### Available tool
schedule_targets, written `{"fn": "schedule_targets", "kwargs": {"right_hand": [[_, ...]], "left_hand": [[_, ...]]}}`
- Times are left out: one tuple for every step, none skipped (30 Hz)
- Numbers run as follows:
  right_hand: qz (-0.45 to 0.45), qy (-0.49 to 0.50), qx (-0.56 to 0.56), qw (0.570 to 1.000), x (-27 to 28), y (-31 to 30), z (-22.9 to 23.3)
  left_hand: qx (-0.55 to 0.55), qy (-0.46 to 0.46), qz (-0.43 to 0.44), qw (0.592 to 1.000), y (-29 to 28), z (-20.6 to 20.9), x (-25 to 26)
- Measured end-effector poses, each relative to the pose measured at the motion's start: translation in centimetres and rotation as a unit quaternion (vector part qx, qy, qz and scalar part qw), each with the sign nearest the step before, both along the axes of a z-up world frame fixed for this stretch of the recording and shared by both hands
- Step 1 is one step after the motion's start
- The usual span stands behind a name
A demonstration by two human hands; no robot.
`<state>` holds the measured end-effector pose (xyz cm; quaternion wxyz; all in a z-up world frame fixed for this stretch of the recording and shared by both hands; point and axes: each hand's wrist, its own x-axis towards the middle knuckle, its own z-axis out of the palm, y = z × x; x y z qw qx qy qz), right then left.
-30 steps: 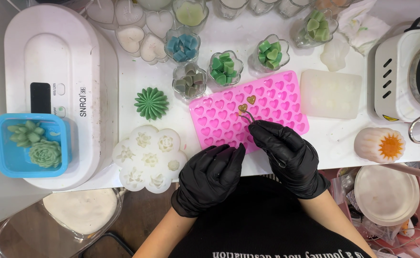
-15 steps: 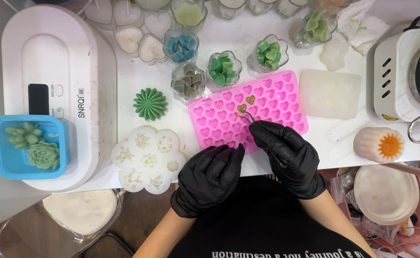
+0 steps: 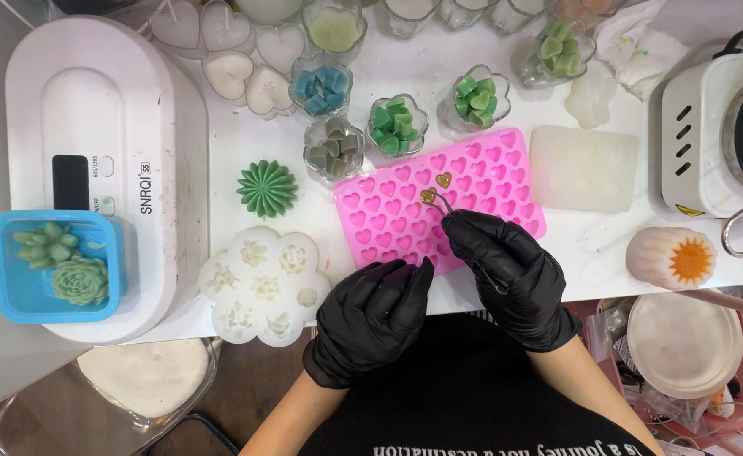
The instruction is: The recorder is melting wax in a small pot, pouring it into silicone molds, and cleaning tools during candle production.
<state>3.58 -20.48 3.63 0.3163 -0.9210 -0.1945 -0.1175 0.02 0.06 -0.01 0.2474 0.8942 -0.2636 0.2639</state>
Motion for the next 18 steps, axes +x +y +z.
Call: {"fn": "schedule_targets", "kwargs": {"right_hand": [[-0.001,0.002,0.001,1.000,-0.05,0.05,0.08],[-0.002,0.004,0.003,1.000,-0.11,0.09,0.16],[-0.002,0.005,0.003,1.000,-0.13,0.10,0.16],[0.004,0.007,0.003,1.000,-0.15,0.11,0.17],[0.010,0.008,0.003,1.000,-0.15,0.15,0.16],[0.010,0.007,0.003,1.000,-0.13,0.24,0.13],[0.010,0.010,0.001,1.000,-0.09,0.32,0.12],[0.011,0.013,-0.001,1.000,-0.06,0.40,0.10],[0.011,0.013,-0.002,1.000,-0.01,0.37,0.08],[0.012,0.010,-0.010,1.000,0.04,0.35,0.05],[0.013,0.008,-0.019,1.000,0.05,0.34,0.04],[0.013,0.008,-0.019,1.000,0.00,0.39,0.08],[0.008,0.004,-0.030,1.000,0.04,0.38,0.13],[0.002,0.000,-0.041,0.999,0.09,0.36,0.16],[0.001,0.001,-0.041,0.999,0.13,0.47,0.40],[-0.010,-0.008,-0.044,0.999,0.16,0.57,0.61],[-0.021,-0.014,-0.046,0.999,0.08,0.67,0.83],[-0.023,-0.013,-0.047,0.999,-0.07,0.49,0.88]], "left_hand": [[0.000,0.001,-0.002,1.000,0.01,0.00,0.02],[-0.001,0.002,-0.003,1.000,0.02,0.00,0.02],[-0.001,0.002,-0.004,1.000,0.02,0.03,0.02],[0.000,0.004,-0.005,1.000,0.03,0.07,0.01],[0.000,0.004,-0.006,1.000,0.06,0.11,0.03],[0.001,0.004,-0.006,1.000,0.08,0.14,0.03],[0.002,0.003,-0.006,1.000,0.07,0.18,0.04],[0.003,0.003,-0.005,1.000,0.07,0.22,0.04],[0.003,0.003,-0.005,1.000,0.07,0.25,0.06],[0.004,0.004,-0.006,1.000,0.08,0.27,0.07],[0.005,0.006,-0.006,1.000,0.09,0.31,0.05],[0.004,0.006,-0.006,1.000,0.11,0.28,-0.03],[0.003,0.004,-0.007,1.000,0.08,0.21,0.01],[0.002,0.002,-0.008,1.000,0.03,0.14,0.06],[0.001,0.002,-0.008,1.000,0.00,0.12,0.14],[-0.002,-0.001,-0.007,1.000,-0.05,0.07,0.20],[-0.005,-0.003,-0.006,1.000,-0.10,0.04,0.16],[-0.006,-0.002,-0.008,1.000,-0.19,0.02,0.12]]}}
